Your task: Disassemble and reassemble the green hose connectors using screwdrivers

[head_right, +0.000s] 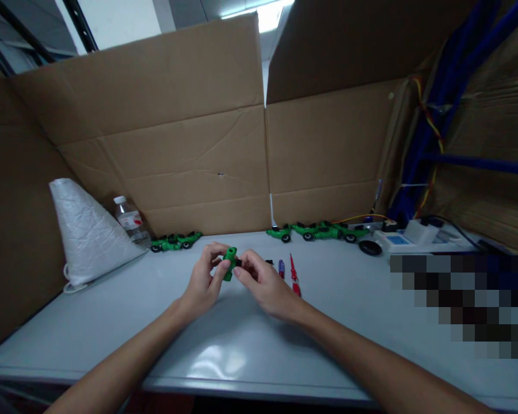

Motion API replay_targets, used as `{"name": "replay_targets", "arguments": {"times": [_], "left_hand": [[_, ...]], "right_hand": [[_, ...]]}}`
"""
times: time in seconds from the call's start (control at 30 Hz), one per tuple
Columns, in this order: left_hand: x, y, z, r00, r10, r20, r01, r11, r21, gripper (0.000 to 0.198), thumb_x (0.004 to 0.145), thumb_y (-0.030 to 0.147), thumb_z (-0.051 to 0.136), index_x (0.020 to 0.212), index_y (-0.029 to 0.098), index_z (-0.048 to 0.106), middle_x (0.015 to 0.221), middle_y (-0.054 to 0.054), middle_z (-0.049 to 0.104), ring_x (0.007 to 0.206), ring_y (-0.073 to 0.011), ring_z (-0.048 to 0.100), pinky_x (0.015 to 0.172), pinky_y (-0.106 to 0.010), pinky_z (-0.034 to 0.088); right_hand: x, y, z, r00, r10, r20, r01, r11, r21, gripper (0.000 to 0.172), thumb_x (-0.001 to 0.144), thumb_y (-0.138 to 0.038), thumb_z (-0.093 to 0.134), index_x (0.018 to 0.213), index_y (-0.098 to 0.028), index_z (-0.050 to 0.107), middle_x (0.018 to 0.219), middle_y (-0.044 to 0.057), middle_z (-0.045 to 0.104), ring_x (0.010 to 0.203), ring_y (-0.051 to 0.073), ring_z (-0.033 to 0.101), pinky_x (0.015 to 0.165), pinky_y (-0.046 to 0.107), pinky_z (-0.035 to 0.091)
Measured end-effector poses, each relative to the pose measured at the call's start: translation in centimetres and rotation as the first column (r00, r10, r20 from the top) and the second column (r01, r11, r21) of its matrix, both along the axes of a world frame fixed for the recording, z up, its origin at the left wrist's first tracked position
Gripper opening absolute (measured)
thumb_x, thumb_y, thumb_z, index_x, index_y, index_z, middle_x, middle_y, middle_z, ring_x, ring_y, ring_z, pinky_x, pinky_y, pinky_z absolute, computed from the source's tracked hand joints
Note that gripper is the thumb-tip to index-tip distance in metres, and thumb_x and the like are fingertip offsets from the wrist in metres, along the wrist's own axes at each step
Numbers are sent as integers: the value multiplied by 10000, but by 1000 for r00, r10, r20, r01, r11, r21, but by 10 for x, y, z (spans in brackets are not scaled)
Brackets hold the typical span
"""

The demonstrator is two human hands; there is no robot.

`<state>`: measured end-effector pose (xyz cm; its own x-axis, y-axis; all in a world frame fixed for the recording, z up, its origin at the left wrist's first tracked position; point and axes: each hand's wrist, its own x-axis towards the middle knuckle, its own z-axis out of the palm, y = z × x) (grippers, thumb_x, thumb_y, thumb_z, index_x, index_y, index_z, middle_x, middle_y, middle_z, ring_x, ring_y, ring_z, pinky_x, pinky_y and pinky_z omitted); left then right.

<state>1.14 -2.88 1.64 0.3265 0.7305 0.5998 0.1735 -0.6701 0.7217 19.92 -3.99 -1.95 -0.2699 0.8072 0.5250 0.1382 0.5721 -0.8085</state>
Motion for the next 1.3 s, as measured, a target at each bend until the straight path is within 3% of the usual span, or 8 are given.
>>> {"name": "replay_targets", "arguments": {"times": [0.2, 0.33, 0.5, 0.6, 0.8, 0.93, 1.13, 1.3], "left_hand": [[9, -1, 5, 997, -23, 77, 36, 986, -164, 344, 1004, 539, 584, 1056, 200, 602, 955, -42, 603, 818, -160, 538, 750, -263, 453], [11, 3, 6, 992, -51, 117, 78, 970, -231, 388, 981, 578, 605, 932, 194, 584, 848, -11, 544, 773, -149, 497, 724, -250, 429], [12, 3, 4, 988, -72, 137, 113, 941, -318, 439, 945, 628, 631, 910, 195, 574, 834, -16, 575, 738, -144, 505, 710, -251, 431], [12, 1, 4, 990, -49, 131, 86, 952, -295, 438, 945, 626, 635, 912, 191, 594, 830, -18, 584, 758, -146, 522, 728, -251, 444], [9, 11, -3, 981, 23, 194, 53, 925, -377, 456, 930, 623, 659, 857, 179, 588, 739, 24, 528, 645, -102, 462, 596, -204, 412], [11, 17, -9, 963, 26, 268, 126, 838, -531, 528, 825, 662, 757, 844, 163, 584, 688, 46, 501, 541, -64, 410, 464, -165, 339], [14, 16, -11, 950, -33, 310, 247, 688, -682, 543, 796, 662, 789, 906, 167, 593, 637, 64, 464, 459, -52, 399, 349, -141, 235], [11, 18, -12, 959, -81, 270, 240, 741, -627, 539, 838, 687, 732, 858, 180, 552, 618, 74, 433, 446, -48, 361, 350, -151, 252]], "right_hand": [[2, -1, 4, 1000, -16, 18, 15, 999, 45, 258, 1036, -449, 551, 910, -233, 488, 778, -31, 481, 711, 154, 477, 648, 279, 422], [4, -7, 10, 976, -166, 141, 134, 969, 208, 199, 1027, -357, 578, 908, -238, 472, 773, -32, 519, 666, 148, 495, 619, 273, 410], [9, -13, 17, 826, -455, 333, 165, 760, 629, 93, 1026, -252, 560, 945, -230, 521, 842, 24, 621, 713, 192, 572, 652, 316, 414], [9, -14, 20, 761, -558, 330, 160, 656, 738, 61, 1023, -251, 564, 976, -219, 542, 847, 39, 645, 726, 215, 594, 664, 340, 412], [10, -12, 20, 750, -575, 328, 152, 632, 760, 271, 1041, -329, 604, 1242, -159, 539, 1011, 95, 692, 854, 242, 643, 752, 366, 457], [13, -8, 21, 690, -619, 376, 105, 599, 794, 119, 1062, -295, 573, 1085, -190, 624, 957, 79, 695, 828, 234, 639, 737, 366, 423], [11, -6, 18, 629, -683, 372, 95, 542, 835, 201, 1085, -300, 533, 958, -183, 635, 842, 58, 683, 775, 221, 623, 739, 370, 375], [4, -5, 7, 658, -667, 350, 162, 579, 799, 238, 1102, -337, 491, 958, -181, 597, 811, 50, 708, 717, 211, 636, 737, 372, 372]]}}
